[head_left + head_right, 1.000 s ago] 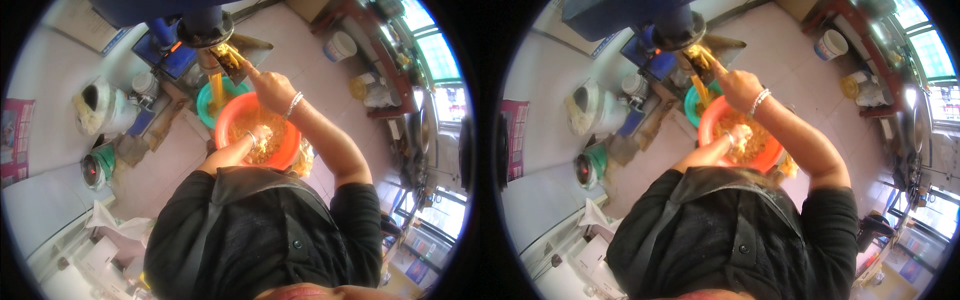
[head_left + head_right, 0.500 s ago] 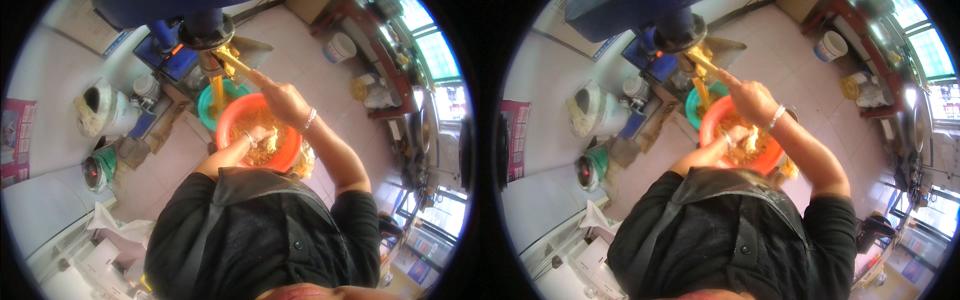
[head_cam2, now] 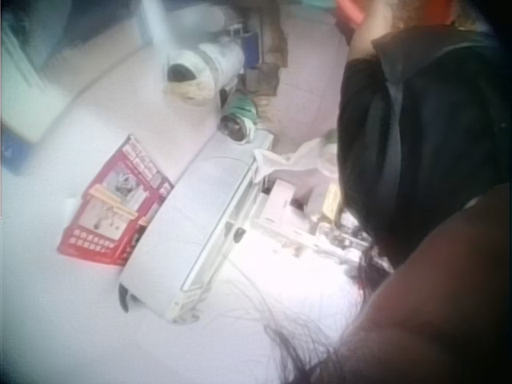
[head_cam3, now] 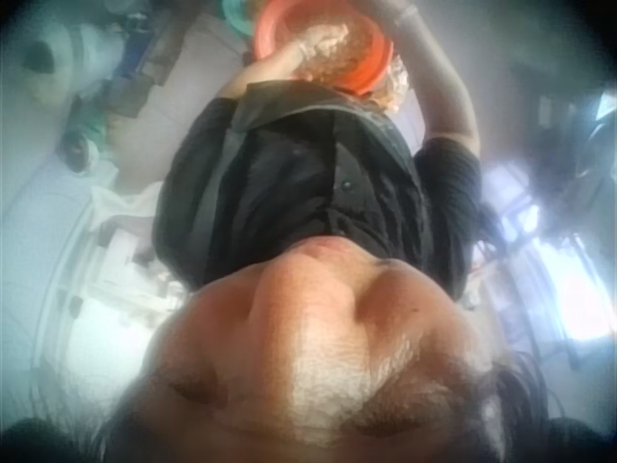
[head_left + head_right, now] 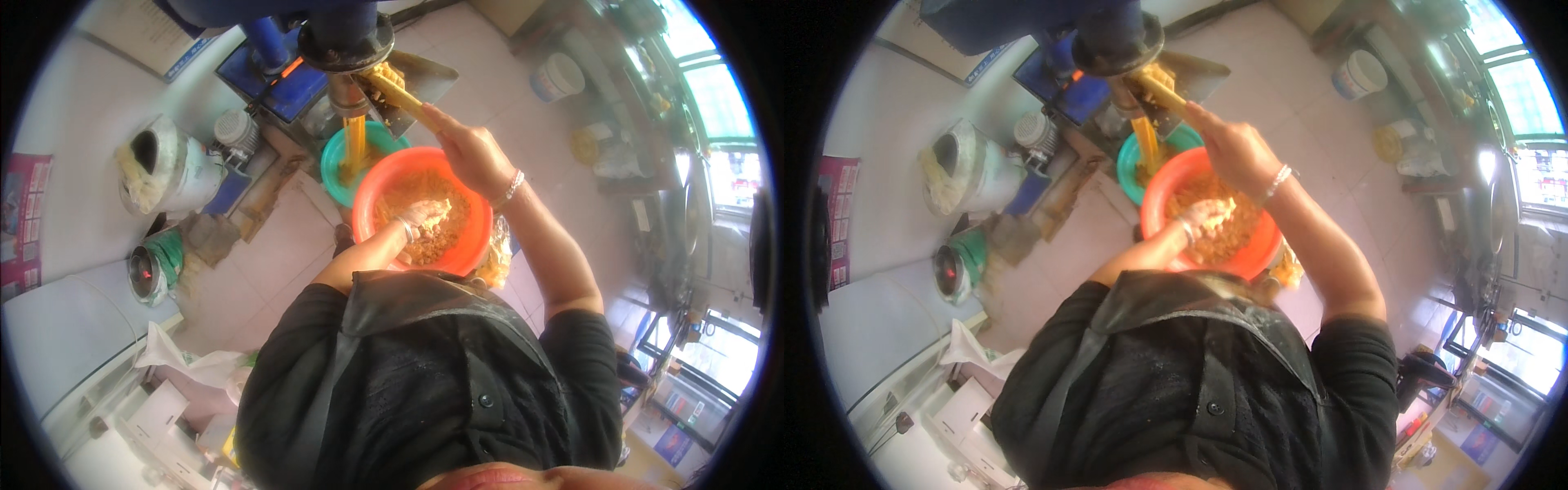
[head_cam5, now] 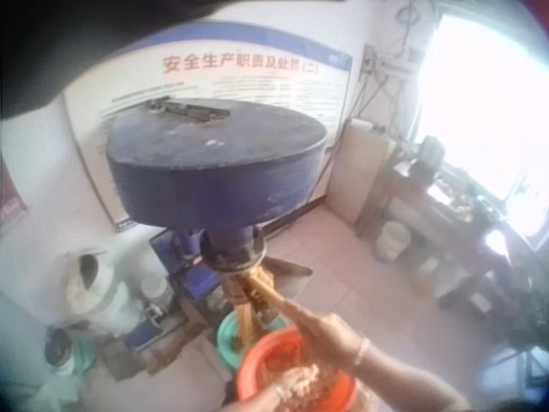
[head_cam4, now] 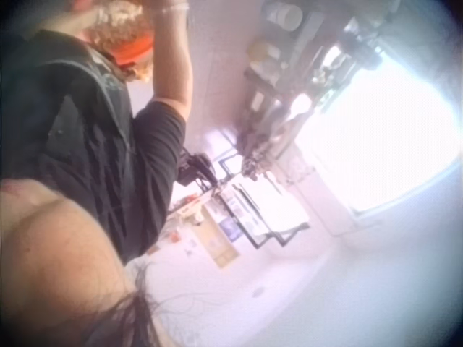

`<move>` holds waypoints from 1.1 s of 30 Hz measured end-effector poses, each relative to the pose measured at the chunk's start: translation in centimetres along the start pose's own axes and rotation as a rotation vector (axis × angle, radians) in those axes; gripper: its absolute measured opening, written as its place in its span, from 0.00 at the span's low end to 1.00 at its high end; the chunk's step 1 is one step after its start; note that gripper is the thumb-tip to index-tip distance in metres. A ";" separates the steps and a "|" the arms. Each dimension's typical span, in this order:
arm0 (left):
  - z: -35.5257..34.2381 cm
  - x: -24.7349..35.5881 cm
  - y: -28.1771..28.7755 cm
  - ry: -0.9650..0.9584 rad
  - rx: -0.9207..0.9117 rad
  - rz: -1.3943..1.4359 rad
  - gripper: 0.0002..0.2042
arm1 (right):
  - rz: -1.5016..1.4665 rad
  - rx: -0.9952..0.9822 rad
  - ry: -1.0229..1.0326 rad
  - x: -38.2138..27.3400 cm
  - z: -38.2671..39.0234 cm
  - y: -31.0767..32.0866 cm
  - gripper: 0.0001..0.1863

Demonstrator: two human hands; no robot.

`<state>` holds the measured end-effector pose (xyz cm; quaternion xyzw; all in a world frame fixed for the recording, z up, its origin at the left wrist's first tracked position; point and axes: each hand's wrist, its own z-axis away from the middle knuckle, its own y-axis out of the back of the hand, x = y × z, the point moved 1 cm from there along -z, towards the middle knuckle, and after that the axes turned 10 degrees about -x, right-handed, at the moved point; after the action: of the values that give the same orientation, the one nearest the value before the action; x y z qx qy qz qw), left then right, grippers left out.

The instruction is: The person operates a food extruder, feeding a dough-like mixture into the machine with a wooden stick and collecting the extruded strands into an orange bowl. They repeatedly scoop the mixture, guide it into the hopper, and manage the output strands with their hands and the stick.

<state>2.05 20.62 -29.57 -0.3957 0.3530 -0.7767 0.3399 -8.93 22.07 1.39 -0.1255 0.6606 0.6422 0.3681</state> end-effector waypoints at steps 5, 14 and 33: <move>0.5 0.6 -1.5 -0.016 0.087 -0.152 0.09 | 0.036 -0.007 -0.056 0.4 -0.8 -0.2 0.25; 0.2 1.0 -2.1 -0.170 -0.082 -0.210 0.10 | -0.117 0.000 -0.019 0.5 -0.6 1.2 0.25; 16.5 16.7 -17.6 -0.832 0.169 -0.734 0.18 | 0.133 0.142 0.022 1.8 2.2 6.1 0.23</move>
<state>4.15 11.66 -1.68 -0.7370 -0.0353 -0.6481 0.1884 -13.31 25.52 5.04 -0.0618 0.7153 0.6154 0.3253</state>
